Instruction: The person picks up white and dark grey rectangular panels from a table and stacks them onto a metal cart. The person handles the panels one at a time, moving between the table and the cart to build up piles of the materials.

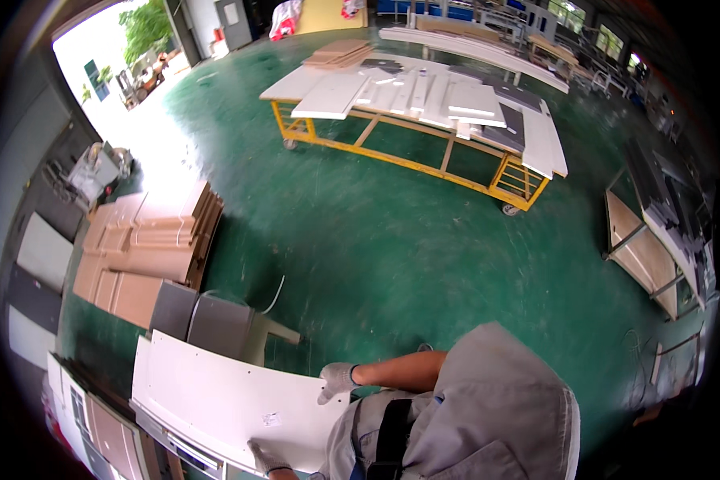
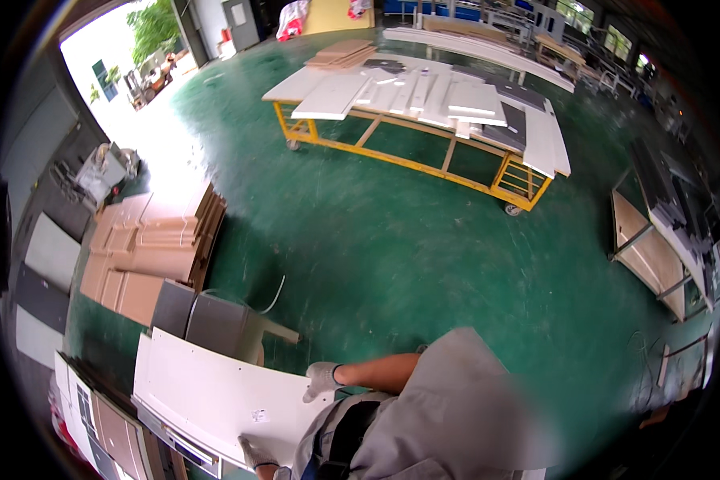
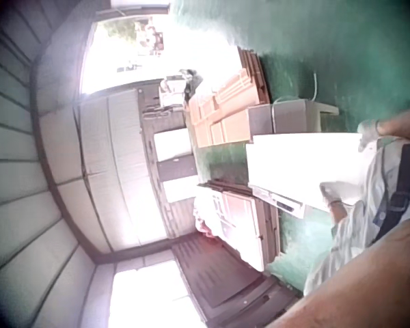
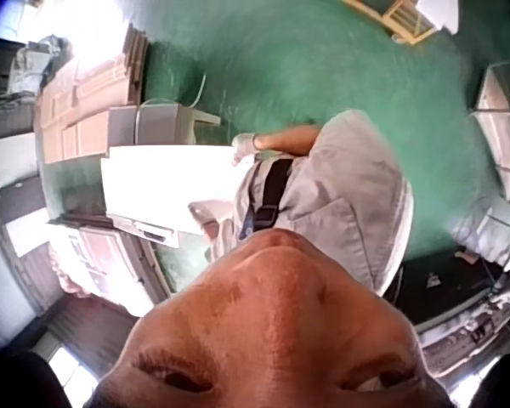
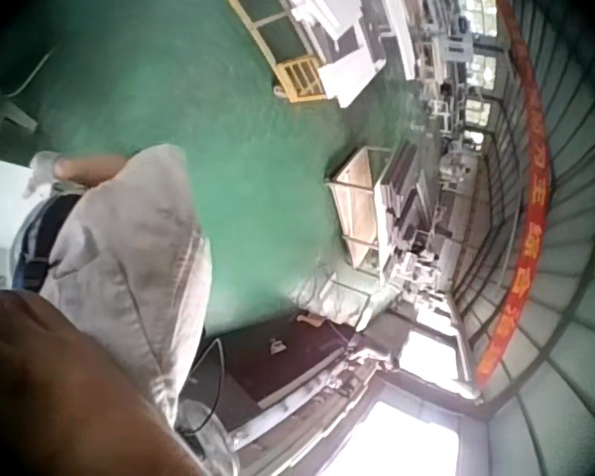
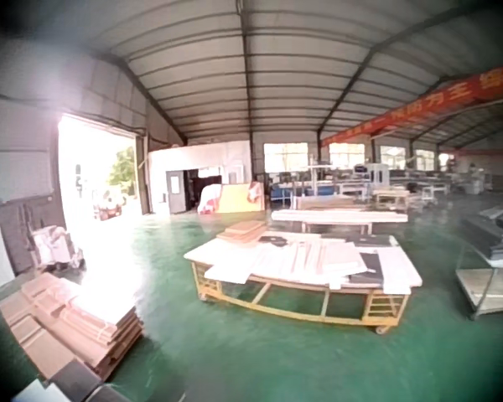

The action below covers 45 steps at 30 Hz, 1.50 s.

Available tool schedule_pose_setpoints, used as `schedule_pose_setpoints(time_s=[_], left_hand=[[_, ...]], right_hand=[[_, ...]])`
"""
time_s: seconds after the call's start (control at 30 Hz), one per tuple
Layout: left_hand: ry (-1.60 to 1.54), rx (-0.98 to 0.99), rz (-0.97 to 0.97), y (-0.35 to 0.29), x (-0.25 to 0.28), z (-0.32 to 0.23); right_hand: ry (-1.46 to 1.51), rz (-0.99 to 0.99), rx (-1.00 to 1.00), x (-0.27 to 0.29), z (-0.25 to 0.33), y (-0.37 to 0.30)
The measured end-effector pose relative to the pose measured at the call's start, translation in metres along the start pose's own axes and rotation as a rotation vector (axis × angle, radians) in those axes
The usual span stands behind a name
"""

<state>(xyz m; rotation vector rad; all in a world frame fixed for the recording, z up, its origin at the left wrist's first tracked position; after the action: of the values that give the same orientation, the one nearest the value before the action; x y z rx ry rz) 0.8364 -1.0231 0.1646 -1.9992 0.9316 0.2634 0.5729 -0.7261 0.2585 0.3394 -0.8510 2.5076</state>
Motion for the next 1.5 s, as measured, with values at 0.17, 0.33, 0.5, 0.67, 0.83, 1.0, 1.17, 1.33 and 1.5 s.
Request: schedule_pose_setpoints(time_s=[0.17, 0.33, 0.5, 0.67, 0.83, 1.0, 1.17, 1.33, 1.5], left_hand=[[0.28, -0.247, -0.388, 0.014, -0.165, 0.043], [0.284, -0.275, -0.219, 0.058, -0.315, 0.099], [0.517, -0.248, 0.087, 0.099, -0.511, 0.178], [1.032, -0.347, 0.244, 0.139, -0.697, 0.28], [1.038, -0.171, 0.472, 0.213, -0.868, 0.441], [1.375, -0.312, 0.751, 0.212, -1.06, 0.605], [1.53, -0.363, 1.078, 0.164, -1.154, 0.781], [1.615, -0.37, 1.079, 0.187, -1.206, 0.909], [1.388, -0.3, 1.135, 0.23, -1.242, 0.993]], right_hand=[[0.029, -0.141, 0.016, 0.104, -0.072, -0.089], [0.161, -0.342, -0.033, 0.2, -0.157, -0.183], [0.235, -0.595, -0.171, 0.269, -0.269, -0.272], [0.666, -0.914, -0.19, 0.309, -0.358, -0.366], [0.788, -1.119, -0.417, 0.366, -0.443, -0.444], [-0.066, -1.228, -0.589, 0.403, -0.565, -0.471], [-0.201, -1.144, -0.797, 0.416, -0.616, -0.543], [0.201, -1.275, -0.798, 0.46, -0.718, -0.606], [0.17, -1.448, -0.852, 0.551, -0.818, -0.658]])
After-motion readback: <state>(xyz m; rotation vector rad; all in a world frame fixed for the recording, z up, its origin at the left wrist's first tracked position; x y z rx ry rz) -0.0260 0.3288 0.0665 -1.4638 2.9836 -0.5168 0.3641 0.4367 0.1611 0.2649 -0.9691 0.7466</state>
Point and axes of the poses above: each hand's wrist, its own y-axis towards the middle knuckle, its own x-axis out of the back of the hand, z = x × y, the point moved 5 cm from there along y, towards the middle knuckle, and after that the axes turned 4 degrees about y, right-handed, at the moved point
